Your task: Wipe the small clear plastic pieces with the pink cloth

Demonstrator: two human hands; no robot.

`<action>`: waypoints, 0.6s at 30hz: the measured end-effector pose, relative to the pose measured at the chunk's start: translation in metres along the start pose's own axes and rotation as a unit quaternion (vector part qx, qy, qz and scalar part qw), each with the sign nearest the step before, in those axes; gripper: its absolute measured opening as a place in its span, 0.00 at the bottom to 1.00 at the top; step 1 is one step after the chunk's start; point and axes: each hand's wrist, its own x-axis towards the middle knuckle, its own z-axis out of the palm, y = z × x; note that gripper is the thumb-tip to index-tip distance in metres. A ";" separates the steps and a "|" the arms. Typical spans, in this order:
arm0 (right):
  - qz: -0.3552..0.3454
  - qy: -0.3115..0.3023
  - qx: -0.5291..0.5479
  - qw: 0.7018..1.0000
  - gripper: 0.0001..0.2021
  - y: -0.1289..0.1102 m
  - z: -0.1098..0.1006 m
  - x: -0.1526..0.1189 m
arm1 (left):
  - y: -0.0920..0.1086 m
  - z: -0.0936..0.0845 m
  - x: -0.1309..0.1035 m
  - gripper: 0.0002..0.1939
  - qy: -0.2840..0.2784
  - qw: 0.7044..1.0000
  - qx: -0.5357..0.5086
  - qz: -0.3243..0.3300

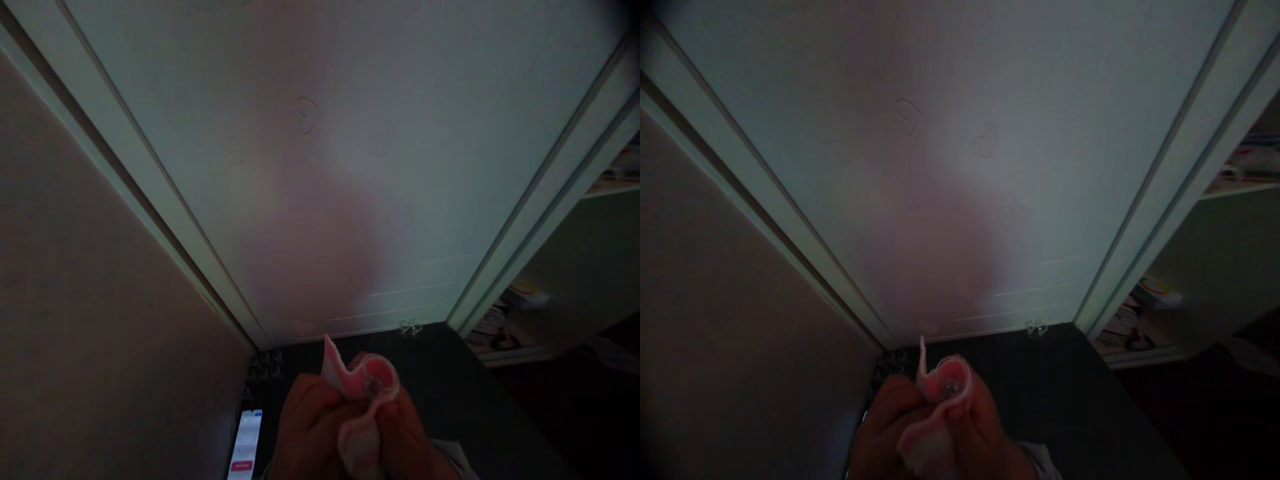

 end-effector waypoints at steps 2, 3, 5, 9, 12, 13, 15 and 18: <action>-0.052 0.016 -0.020 0.998 0.20 -0.004 0.000 0.003 | -0.001 -0.004 0.001 0.09 -0.013 1.000 -0.005 -0.015; -0.062 0.018 -0.029 0.997 0.19 -0.006 -0.001 0.004 | -0.001 -0.006 0.001 0.09 -0.016 0.999 -0.010 -0.028; -0.073 0.022 -0.054 0.996 0.18 -0.008 -0.002 0.007 | -0.001 -0.012 -0.001 0.08 -0.005 0.998 -0.019 -0.066; -0.077 0.014 -0.131 0.988 0.18 -0.013 -0.002 0.011 | 0.001 -0.020 -0.006 0.06 0.060 0.987 -0.031 -0.148; -0.051 0.007 -0.170 0.984 0.14 -0.017 0.000 0.011 | 0.004 -0.021 -0.009 0.07 0.078 0.984 -0.047 -0.155; -0.043 0.008 -0.175 0.984 0.12 -0.018 0.002 0.012 | 0.005 -0.021 -0.010 0.08 0.078 0.985 -0.044 -0.149; -0.038 0.001 -0.186 0.982 0.11 -0.019 0.004 0.012 | 0.006 -0.020 -0.010 0.11 0.081 0.988 -0.020 -0.132; -0.046 -0.042 -0.204 0.977 0.11 -0.017 0.006 0.012 | 0.007 -0.020 -0.007 0.17 0.073 0.991 0.032 -0.108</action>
